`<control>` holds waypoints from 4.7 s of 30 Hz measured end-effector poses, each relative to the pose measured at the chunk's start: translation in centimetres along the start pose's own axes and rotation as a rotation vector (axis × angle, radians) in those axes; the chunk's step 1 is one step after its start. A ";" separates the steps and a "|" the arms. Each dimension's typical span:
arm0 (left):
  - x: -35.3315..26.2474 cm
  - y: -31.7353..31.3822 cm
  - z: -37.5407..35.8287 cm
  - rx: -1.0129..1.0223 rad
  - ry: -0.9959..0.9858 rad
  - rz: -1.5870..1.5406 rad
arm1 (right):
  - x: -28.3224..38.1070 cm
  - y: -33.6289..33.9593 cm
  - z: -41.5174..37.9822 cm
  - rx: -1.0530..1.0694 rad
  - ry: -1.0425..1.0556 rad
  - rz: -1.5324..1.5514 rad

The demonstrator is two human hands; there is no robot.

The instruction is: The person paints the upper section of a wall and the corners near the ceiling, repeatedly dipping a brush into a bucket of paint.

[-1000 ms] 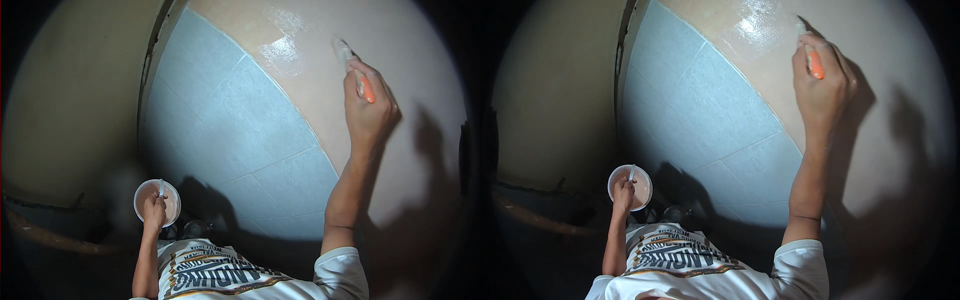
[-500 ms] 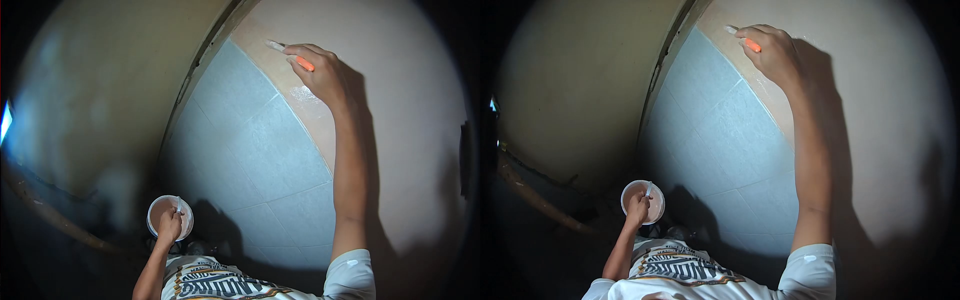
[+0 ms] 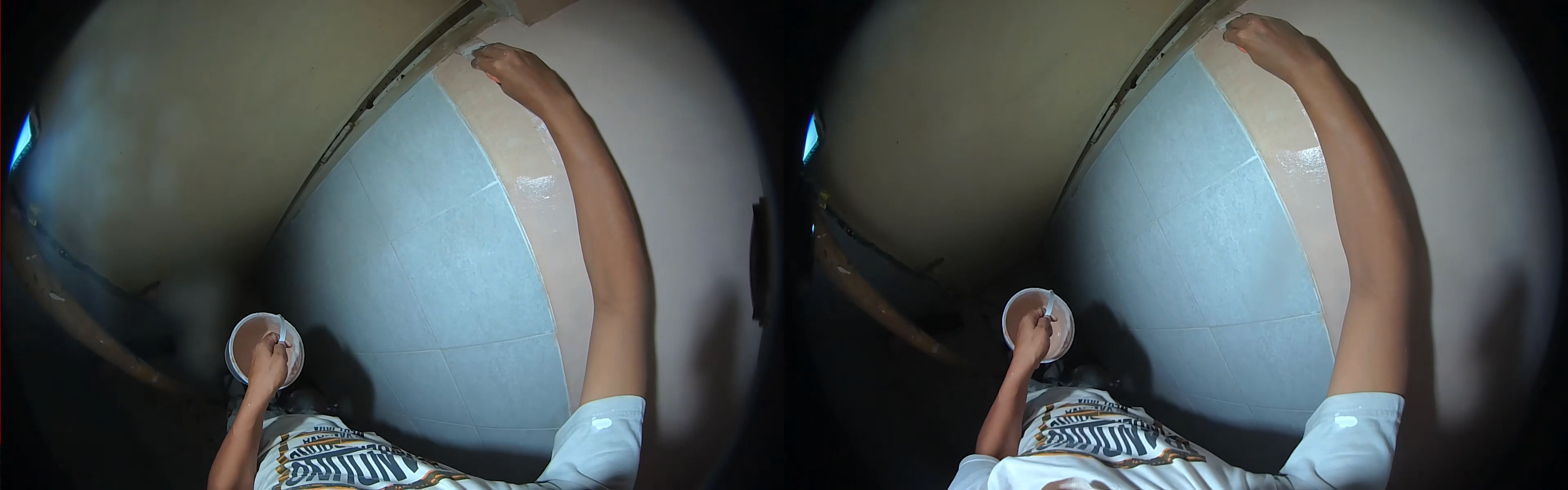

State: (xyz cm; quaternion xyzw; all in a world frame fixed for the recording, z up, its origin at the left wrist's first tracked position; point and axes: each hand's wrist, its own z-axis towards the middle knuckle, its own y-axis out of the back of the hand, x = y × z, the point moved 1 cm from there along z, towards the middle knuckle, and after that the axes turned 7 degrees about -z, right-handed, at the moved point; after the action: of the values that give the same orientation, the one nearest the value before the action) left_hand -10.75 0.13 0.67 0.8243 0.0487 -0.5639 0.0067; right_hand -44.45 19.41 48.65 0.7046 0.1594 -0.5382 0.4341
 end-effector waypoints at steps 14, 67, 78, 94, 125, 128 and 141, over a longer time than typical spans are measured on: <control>-0.3 0.1 0.9 0.084 0.009 -0.059 | 2.5 11.0 -11.2 0.293 0.071 -0.003; -2.0 -0.4 -1.6 -0.073 0.053 -0.062 | 4.3 -1.1 -1.7 -0.826 -1.127 0.570; 0.2 -0.5 -0.8 -0.191 0.100 -0.007 | 0.0 -5.1 -0.3 -1.055 -1.139 0.598; -2.2 -0.4 -1.9 -0.076 0.029 -0.190 | 6.7 2.8 -15.4 -1.063 -1.406 0.530; 0.6 0.5 1.3 0.178 -0.011 -0.157 | 10.7 16.6 -27.7 -1.074 -1.367 0.463; -0.1 0.3 0.7 0.162 -0.052 -0.120 | 11.7 14.3 -23.5 -1.035 -1.274 0.654; 0.8 -1.5 -0.6 -0.106 0.061 -0.119 | 9.8 -6.2 1.5 -1.034 -1.135 0.698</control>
State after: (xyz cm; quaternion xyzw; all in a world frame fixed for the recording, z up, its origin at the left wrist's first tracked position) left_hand -10.04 1.75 0.18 0.8354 0.1276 -0.5345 0.0156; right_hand -46.03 19.37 37.08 0.0487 -0.0835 -0.5049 0.8577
